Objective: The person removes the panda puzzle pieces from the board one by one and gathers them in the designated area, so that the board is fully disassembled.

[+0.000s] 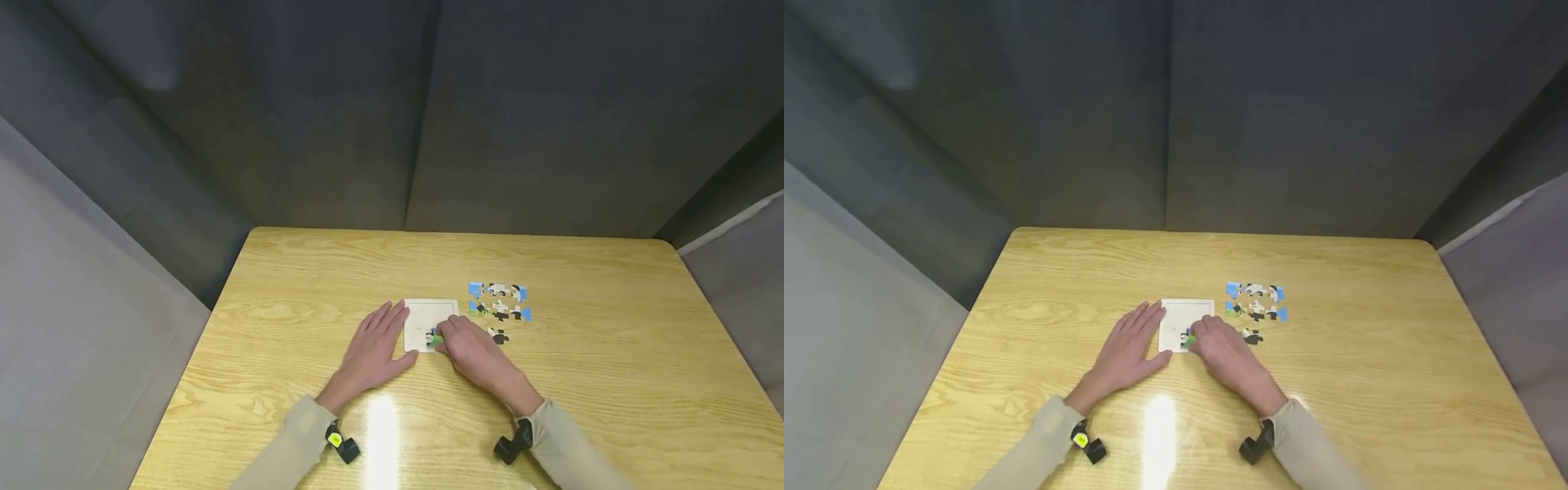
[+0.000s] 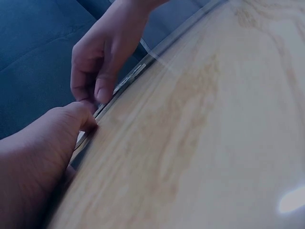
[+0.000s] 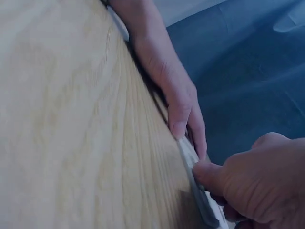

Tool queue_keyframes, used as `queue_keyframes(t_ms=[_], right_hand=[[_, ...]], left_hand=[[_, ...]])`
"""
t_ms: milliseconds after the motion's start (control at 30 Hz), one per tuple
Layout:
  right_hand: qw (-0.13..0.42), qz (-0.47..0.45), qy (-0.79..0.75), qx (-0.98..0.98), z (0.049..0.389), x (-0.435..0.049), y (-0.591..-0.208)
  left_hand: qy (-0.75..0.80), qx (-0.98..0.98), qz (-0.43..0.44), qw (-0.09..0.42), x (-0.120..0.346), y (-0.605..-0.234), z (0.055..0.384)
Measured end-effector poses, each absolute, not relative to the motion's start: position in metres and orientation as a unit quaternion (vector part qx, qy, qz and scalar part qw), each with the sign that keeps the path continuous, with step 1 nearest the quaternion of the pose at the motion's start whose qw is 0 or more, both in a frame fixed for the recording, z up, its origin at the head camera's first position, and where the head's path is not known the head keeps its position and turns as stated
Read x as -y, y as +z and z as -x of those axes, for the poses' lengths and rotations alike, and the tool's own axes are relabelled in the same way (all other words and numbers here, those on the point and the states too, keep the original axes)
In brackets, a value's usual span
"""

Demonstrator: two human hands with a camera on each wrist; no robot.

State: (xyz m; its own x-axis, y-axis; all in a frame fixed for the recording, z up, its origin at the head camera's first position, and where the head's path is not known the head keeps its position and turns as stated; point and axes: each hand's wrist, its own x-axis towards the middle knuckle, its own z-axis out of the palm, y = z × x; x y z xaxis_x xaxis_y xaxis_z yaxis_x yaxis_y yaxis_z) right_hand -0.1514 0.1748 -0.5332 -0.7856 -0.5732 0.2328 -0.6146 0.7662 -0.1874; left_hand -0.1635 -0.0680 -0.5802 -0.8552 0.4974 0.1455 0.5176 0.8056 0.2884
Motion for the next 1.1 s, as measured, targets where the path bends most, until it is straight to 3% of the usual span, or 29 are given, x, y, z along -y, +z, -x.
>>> queue_keyframes(t_ms=[433, 1100], right_hand=[[-0.064, -0.266, 0.252, 0.928, 0.133, -0.191, -0.523], [-0.105, -0.269, 0.326, 0.9, 0.138, -0.202, -0.516]], left_hand=[[-0.168, 0.947, 0.272, 0.034, 0.072, -0.579, 0.163], [-0.166, 0.94, 0.293, 0.056, 0.076, -0.577, 0.163]])
